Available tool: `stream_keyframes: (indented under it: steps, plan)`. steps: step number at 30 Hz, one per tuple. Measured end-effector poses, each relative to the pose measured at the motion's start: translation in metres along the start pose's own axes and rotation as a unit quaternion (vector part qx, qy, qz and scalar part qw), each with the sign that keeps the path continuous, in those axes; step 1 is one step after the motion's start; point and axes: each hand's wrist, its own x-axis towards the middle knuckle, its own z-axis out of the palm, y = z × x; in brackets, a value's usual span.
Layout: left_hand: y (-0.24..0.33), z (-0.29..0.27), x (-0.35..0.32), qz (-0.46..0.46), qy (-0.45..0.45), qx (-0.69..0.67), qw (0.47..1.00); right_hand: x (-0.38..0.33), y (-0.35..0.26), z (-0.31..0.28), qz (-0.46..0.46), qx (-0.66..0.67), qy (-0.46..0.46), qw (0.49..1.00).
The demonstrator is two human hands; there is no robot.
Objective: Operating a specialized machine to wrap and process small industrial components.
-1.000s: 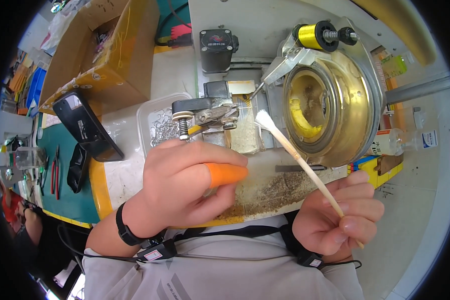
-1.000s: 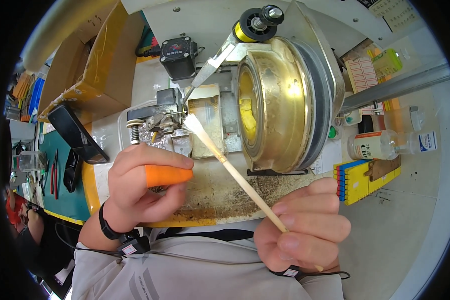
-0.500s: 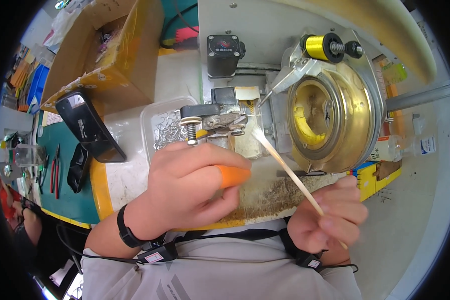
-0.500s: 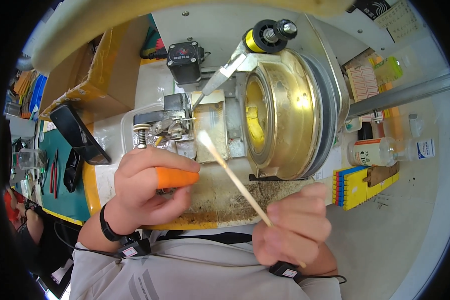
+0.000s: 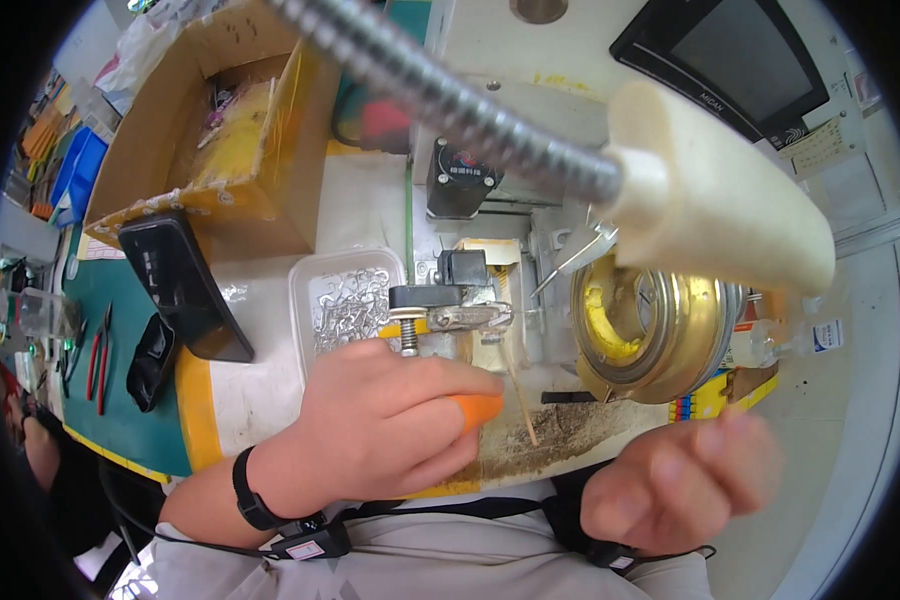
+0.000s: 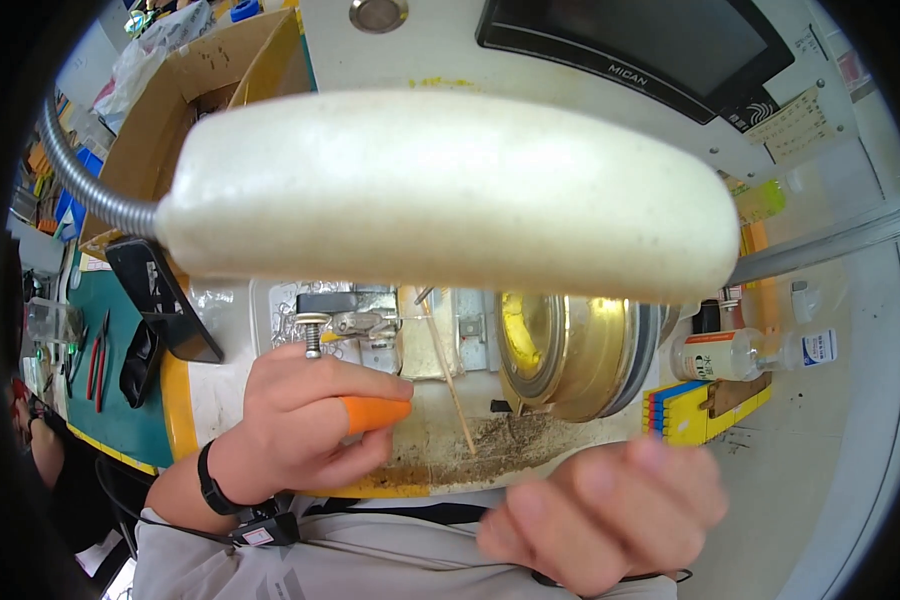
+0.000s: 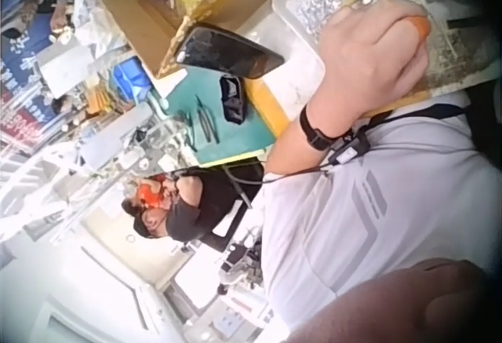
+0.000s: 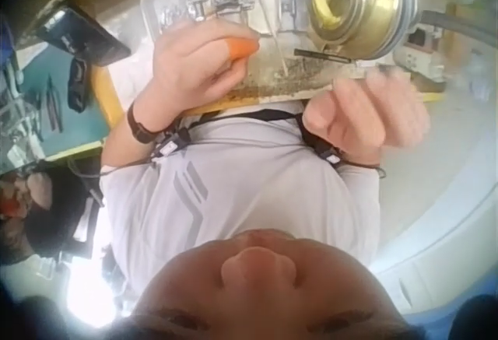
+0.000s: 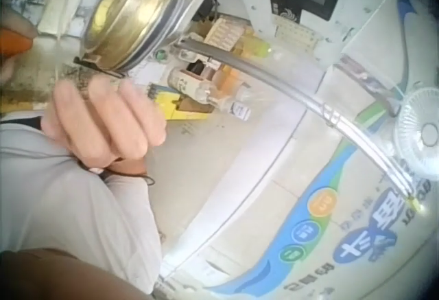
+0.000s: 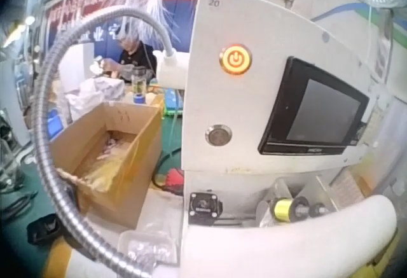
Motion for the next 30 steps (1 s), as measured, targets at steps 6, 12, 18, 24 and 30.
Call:
stream_keyframes:
  steps: [6,12,18,24,30]
  plan:
    - [-0.003,-0.001,-0.008,0.001,0.001,0.009,1.000,0.035,-0.012,0.032,0.079,-0.107,-0.219,0.966]
    - [0.000,0.001,-0.002,0.026,0.021,-0.003,0.999,0.034,-0.011,0.037,0.088,-0.131,-0.196,0.968]
    - [-0.001,0.001,-0.001,0.041,0.032,-0.014,0.999,0.027,-0.006,0.041,0.087,-0.106,-0.174,0.975]
    - [-0.005,0.005,-0.002,0.050,0.029,-0.015,0.998,0.023,-0.005,0.045,0.088,-0.100,-0.152,0.979]
    - [-0.004,0.004,-0.003,0.032,-0.002,-0.004,0.999,0.023,-0.004,0.043,0.084,-0.103,-0.159,0.978]
